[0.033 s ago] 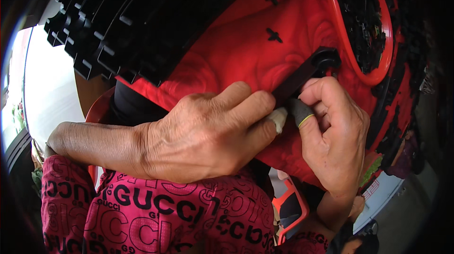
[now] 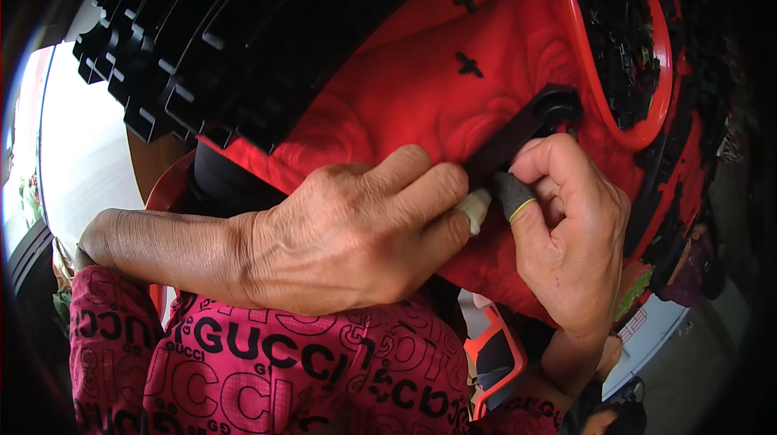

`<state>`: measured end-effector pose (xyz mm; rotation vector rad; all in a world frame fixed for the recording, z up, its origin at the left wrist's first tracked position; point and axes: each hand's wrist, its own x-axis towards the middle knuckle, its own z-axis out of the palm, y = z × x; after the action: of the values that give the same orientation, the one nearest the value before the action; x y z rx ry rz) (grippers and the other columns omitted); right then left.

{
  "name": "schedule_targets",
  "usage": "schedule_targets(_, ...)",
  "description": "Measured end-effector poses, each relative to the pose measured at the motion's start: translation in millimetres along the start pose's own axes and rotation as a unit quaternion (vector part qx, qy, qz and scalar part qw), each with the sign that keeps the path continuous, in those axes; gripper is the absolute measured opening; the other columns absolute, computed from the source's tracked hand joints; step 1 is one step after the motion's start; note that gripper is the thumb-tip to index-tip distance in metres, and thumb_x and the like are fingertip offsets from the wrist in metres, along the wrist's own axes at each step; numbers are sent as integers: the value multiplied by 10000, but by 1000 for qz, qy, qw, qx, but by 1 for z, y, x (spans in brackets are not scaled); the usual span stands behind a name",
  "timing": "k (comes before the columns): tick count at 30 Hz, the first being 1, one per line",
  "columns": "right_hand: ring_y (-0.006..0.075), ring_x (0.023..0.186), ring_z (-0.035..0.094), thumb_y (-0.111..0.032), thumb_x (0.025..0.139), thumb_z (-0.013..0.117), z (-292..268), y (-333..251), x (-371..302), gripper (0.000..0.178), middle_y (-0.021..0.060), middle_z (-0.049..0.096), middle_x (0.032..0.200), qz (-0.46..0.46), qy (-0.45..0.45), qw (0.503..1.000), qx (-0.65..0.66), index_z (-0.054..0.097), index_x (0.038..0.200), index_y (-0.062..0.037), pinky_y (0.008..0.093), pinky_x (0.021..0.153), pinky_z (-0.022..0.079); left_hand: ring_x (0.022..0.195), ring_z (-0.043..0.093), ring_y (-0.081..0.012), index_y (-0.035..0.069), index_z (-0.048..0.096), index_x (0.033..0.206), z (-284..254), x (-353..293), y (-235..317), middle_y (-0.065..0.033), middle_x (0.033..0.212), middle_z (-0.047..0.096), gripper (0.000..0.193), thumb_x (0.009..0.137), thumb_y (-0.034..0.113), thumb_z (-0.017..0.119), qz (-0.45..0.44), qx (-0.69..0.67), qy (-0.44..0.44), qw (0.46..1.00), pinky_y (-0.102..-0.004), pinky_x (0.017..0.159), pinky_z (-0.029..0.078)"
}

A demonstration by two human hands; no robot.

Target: The person cleans and assembles plastic parts by wiping them with a cloth, inserting small components into the plastic casing, and securing them with a metal rod.

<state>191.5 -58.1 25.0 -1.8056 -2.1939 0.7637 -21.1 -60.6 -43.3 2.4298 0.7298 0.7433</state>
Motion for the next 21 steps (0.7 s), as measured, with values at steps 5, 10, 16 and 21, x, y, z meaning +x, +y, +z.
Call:
schedule_targets(5, 132, 581, 583, 88, 831, 690, -2, 10, 10, 136, 75, 592, 712, 13, -39, 998, 38, 589, 884, 15, 288, 556, 450, 729, 576, -158, 15, 755, 1163, 0, 2, -4, -90, 993, 596, 458, 718, 122, 748, 11, -2, -51, 999, -259, 491, 523)
schedule_targets(10, 391, 797, 654, 87, 720, 693, -4, 18, 7, 297, 134, 623, 864, 7, -68, 995, 67, 570, 964, -30, 468, 674, 510, 705, 547, -147, 29, 760, 1147, -3, 5, -1, -81, 961, 583, 429, 730, 131, 745, 3, 14, -64, 998, -248, 469, 515)
schedule_targets(16, 411, 876, 677, 94, 745, 674, -4, 29, 0, 334, 169, 658, 964, -17, -56, 993, 101, 619, 1059, -3, 459, 754, 550, 693, 537, -146, 36, 755, 1155, -2, 9, 2, -77, 949, 578, 430, 738, 139, 759, -1, 51, -68, 996, -254, 443, 503)
schedule_targets(21, 333, 842, 723, 71, 771, 648, 13, 38, -7, 299, 175, 699, 985, -38, 42, 984, 168, 684, 1062, 11, 377, 723, 583, 693, 549, -149, 42, 745, 1156, -2, 11, 6, -81, 951, 584, 422, 750, 150, 783, -20, 46, -77, 996, -272, 423, 493)
